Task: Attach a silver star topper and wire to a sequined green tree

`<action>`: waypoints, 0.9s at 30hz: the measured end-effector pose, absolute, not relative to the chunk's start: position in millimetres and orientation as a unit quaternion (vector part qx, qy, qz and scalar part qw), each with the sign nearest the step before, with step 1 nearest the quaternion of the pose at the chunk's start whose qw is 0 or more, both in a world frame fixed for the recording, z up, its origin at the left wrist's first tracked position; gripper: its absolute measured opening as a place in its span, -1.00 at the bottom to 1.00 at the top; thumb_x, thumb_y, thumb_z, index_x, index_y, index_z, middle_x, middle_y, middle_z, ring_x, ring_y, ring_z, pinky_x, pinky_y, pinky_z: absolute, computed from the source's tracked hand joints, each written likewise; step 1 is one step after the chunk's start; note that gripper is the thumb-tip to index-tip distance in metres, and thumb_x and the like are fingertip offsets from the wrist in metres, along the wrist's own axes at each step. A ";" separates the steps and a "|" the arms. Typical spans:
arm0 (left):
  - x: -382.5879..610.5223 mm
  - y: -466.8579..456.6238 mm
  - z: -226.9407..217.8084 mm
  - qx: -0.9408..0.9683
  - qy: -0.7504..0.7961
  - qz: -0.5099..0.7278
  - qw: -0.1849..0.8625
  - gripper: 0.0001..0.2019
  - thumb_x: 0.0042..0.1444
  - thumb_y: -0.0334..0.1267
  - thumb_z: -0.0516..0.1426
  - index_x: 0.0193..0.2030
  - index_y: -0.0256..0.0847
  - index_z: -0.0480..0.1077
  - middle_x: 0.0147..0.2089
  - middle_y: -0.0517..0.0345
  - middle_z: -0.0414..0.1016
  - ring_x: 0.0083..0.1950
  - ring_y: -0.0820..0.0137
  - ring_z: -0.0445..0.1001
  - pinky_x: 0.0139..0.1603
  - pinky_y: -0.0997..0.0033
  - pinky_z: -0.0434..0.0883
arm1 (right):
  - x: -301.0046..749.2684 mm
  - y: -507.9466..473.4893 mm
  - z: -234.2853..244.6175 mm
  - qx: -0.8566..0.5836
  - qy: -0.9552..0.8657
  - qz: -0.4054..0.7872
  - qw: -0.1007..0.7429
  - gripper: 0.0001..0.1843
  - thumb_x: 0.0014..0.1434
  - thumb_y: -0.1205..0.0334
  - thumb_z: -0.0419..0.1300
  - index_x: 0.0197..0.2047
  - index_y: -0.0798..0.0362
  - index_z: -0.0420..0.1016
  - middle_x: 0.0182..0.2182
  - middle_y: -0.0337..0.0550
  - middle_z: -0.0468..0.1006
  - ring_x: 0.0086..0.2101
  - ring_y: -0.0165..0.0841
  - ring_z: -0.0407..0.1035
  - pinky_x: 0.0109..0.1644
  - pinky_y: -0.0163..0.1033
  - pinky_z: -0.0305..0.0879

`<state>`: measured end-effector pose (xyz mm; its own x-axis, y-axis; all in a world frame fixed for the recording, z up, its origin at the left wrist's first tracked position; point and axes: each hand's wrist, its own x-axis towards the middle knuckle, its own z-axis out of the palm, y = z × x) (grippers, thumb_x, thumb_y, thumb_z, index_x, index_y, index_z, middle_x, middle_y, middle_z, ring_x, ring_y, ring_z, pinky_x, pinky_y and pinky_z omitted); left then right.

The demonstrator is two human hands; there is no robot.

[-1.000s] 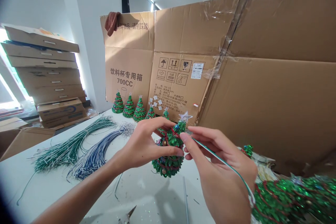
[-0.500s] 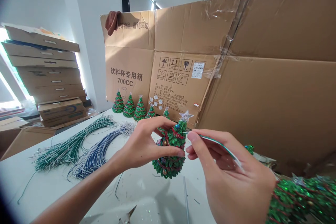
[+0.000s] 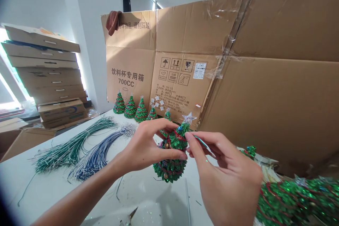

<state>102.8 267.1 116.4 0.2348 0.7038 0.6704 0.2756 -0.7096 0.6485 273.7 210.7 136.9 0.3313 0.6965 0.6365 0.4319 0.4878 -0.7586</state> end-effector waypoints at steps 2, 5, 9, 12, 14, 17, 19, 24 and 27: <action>102.8 266.7 116.6 0.759 0.325 0.525 0.208 -0.53 -0.03 -0.03 0.57 -0.02 -0.12 0.65 -0.13 0.19 0.74 -0.15 0.31 0.65 -0.15 0.33 0.55 | 275.7 214.1 134.8 -0.502 -0.572 0.126 0.636 -0.89 0.19 0.06 0.53 -0.27 -0.17 0.74 -0.42 -0.32 0.68 -0.42 -0.40 0.58 -0.31 -0.44 0.53; 102.5 266.1 117.9 0.760 0.329 0.516 0.218 -0.55 -0.02 -0.04 0.56 -0.03 -0.13 0.66 -0.12 0.17 0.74 -0.15 0.31 0.65 -0.13 0.32 0.55 | 276.3 214.6 134.9 -0.483 -0.571 0.133 0.650 -0.81 0.13 -0.01 0.56 -0.22 -0.20 0.75 -0.39 -0.34 0.70 -0.44 -0.45 0.55 -0.36 -0.49 0.49; 102.2 265.1 119.3 0.760 0.329 0.517 0.216 -0.56 -0.02 -0.05 0.56 -0.03 -0.13 0.66 -0.12 0.17 0.74 -0.15 0.31 0.65 -0.10 0.30 0.54 | 268.8 206.6 141.0 -0.483 -0.539 0.119 0.680 -0.88 0.18 0.03 0.51 -0.31 -0.18 0.72 -0.47 -0.36 0.65 -0.45 -0.46 0.48 -0.31 -0.47 0.47; 102.0 265.4 118.8 0.759 0.327 0.521 0.213 -0.55 -0.02 -0.06 0.56 -0.02 -0.12 0.65 -0.10 0.17 0.75 -0.13 0.29 0.66 -0.10 0.30 0.54 | 267.4 206.0 143.0 -0.520 -0.532 0.110 0.659 -0.90 0.19 0.03 0.51 -0.31 -0.20 0.75 -0.51 -0.37 0.63 -0.47 -0.47 0.46 -0.31 -0.46 0.43; 101.8 266.1 118.5 0.760 0.330 0.516 0.218 -0.55 -0.01 -0.05 0.56 -0.02 -0.12 0.65 -0.10 0.16 0.75 -0.13 0.28 0.66 -0.11 0.30 0.54 | 270.1 208.4 142.4 -0.522 -0.539 0.128 0.649 -0.89 0.17 0.02 0.52 -0.32 -0.20 0.76 -0.51 -0.35 0.64 -0.47 -0.46 0.46 -0.33 -0.45 0.44; 102.0 267.1 118.6 0.760 0.334 0.512 0.222 -0.56 -0.02 -0.07 0.56 -0.02 -0.13 0.66 -0.09 0.15 0.75 -0.12 0.28 0.67 -0.10 0.29 0.54 | 274.0 210.0 141.6 -0.493 -0.550 0.144 0.658 -0.88 0.14 0.01 0.55 -0.30 -0.21 0.75 -0.47 -0.35 0.66 -0.47 -0.45 0.49 -0.35 -0.47 0.46; 102.3 267.2 118.8 0.758 0.333 0.517 0.219 -0.55 -0.03 -0.07 0.57 -0.02 -0.13 0.66 -0.07 0.15 0.76 -0.10 0.27 0.67 -0.08 0.30 0.55 | 274.5 208.8 141.6 -0.482 -0.554 0.134 0.665 -0.88 0.14 0.02 0.54 -0.27 -0.22 0.75 -0.44 -0.37 0.68 -0.45 -0.46 0.51 -0.33 -0.48 0.48; 102.4 266.2 118.4 0.757 0.326 0.525 0.213 -0.55 -0.03 -0.07 0.57 -0.03 -0.13 0.65 -0.08 0.16 0.76 -0.11 0.28 0.68 -0.09 0.30 0.56 | 277.0 209.2 138.3 -0.530 -0.544 0.082 0.646 -0.92 0.22 0.01 0.50 -0.28 -0.24 0.75 -0.46 -0.40 0.69 -0.42 -0.50 0.53 -0.29 -0.53 0.44; 102.2 266.8 116.7 0.755 0.324 0.536 0.194 -0.53 -0.04 -0.05 0.57 -0.02 -0.12 0.64 -0.10 0.19 0.76 -0.11 0.30 0.68 -0.11 0.31 0.55 | 281.6 215.4 133.2 -0.521 -0.576 0.087 0.624 -0.91 0.22 -0.02 0.50 -0.25 -0.25 0.77 -0.45 -0.39 0.71 -0.43 -0.48 0.57 -0.29 -0.51 0.48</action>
<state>102.2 266.8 116.7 0.2165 0.6966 0.6840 0.2814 -0.7154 0.6396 281.6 215.4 133.2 0.3216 0.7089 0.6278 0.4909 0.4421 -0.7507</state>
